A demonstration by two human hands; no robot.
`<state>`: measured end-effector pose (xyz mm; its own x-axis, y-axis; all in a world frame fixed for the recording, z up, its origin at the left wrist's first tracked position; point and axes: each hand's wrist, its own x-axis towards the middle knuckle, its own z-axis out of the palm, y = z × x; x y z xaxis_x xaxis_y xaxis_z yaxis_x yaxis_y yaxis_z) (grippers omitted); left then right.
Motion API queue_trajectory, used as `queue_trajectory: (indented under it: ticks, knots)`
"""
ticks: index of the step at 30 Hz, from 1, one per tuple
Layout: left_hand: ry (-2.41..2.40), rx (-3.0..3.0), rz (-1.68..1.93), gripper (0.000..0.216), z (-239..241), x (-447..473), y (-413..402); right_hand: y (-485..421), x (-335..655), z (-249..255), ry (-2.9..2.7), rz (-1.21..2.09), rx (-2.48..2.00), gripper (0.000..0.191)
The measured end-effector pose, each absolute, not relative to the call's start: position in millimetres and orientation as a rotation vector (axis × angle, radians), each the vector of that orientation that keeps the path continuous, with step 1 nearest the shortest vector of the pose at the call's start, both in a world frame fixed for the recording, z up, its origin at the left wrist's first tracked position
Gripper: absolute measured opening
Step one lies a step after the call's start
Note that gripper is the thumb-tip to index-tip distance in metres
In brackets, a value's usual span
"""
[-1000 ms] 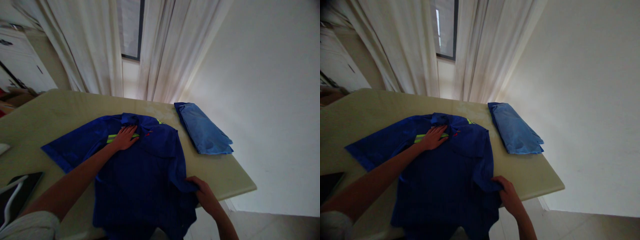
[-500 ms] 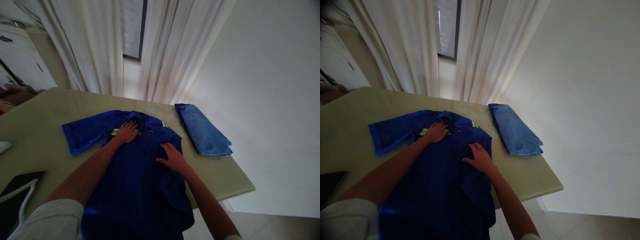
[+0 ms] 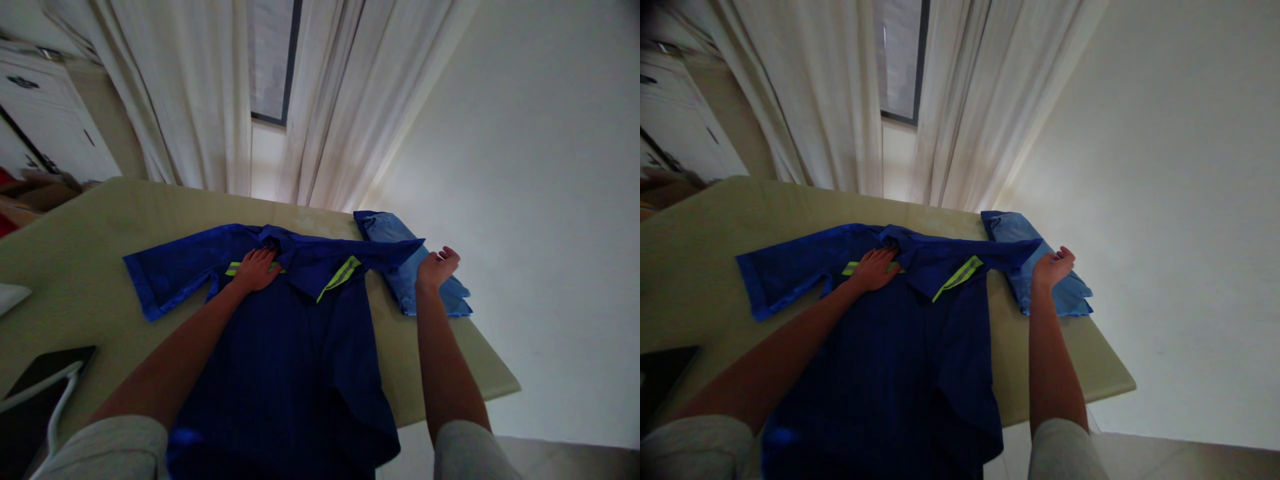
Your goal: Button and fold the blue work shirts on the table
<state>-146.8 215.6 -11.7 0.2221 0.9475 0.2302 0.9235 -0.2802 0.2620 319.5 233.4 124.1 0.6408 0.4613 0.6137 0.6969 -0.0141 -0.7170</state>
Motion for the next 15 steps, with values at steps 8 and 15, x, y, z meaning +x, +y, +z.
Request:
queue_trajectory:
  ticks: [8, 15]
  knots:
    - [1.856, 2.421, 0.501, 0.061, -10.0, -146.9, 213.7, 184.5, 163.9, 66.3, -2.561, 0.188, -1.151, 0.045]
    - [1.873, 2.419, 0.466, 0.059, -5.9, -146.6, 211.6, 256.6, 134.6, 119.2, -2.813, 0.338, -1.293, 0.007]
